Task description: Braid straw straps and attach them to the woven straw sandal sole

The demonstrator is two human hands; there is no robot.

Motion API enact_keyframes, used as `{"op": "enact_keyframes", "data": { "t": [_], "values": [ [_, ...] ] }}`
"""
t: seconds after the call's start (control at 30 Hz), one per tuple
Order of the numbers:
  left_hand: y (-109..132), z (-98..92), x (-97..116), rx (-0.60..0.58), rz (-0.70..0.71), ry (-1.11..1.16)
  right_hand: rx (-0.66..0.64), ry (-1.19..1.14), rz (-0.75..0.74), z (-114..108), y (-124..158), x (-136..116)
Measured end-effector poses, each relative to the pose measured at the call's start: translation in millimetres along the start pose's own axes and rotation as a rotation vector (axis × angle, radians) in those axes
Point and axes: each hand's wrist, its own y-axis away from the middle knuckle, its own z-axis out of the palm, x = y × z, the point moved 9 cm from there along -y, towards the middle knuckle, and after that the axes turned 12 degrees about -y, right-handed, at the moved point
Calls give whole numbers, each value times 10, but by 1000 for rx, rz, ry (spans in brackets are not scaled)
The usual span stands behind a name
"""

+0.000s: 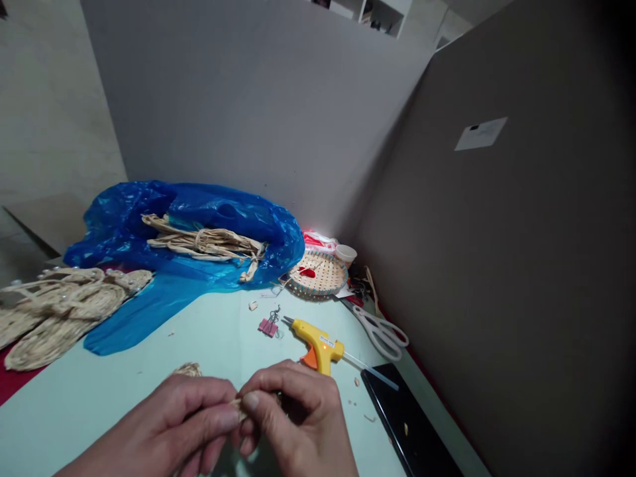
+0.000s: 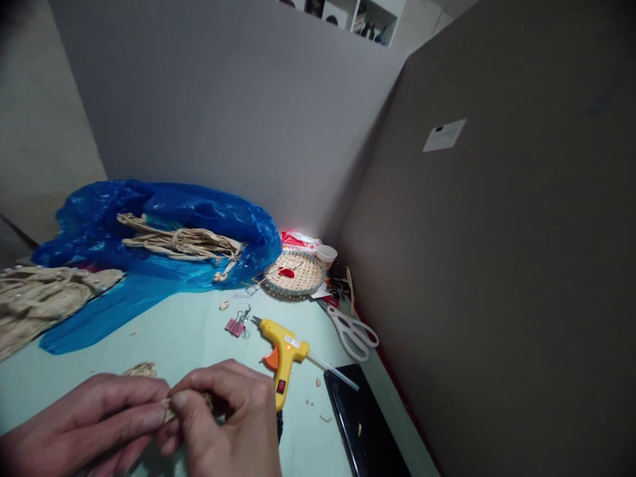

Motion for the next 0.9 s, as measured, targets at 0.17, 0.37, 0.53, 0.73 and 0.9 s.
{"op": "enact_keyframes", "data": {
  "t": [0.17,0.37,0.53,0.73,0.9],
  "values": [
    [-136,-322,122,154,-83,-32,-59,42,91,-116,-304,-88],
    [-188,-634,188,270,-86,-3,24,1081,6,-419,-776,-283],
    [-224,-709,108,259,-41,28,-45,1129,80,-355,-1029,1],
    [-290,-766,117,245,82,32,-85,885,58,-286,-1207,0],
    [-239,-800,177,285,118,-3,-90,604,74,-371,-1094,-50]
  ]
}}
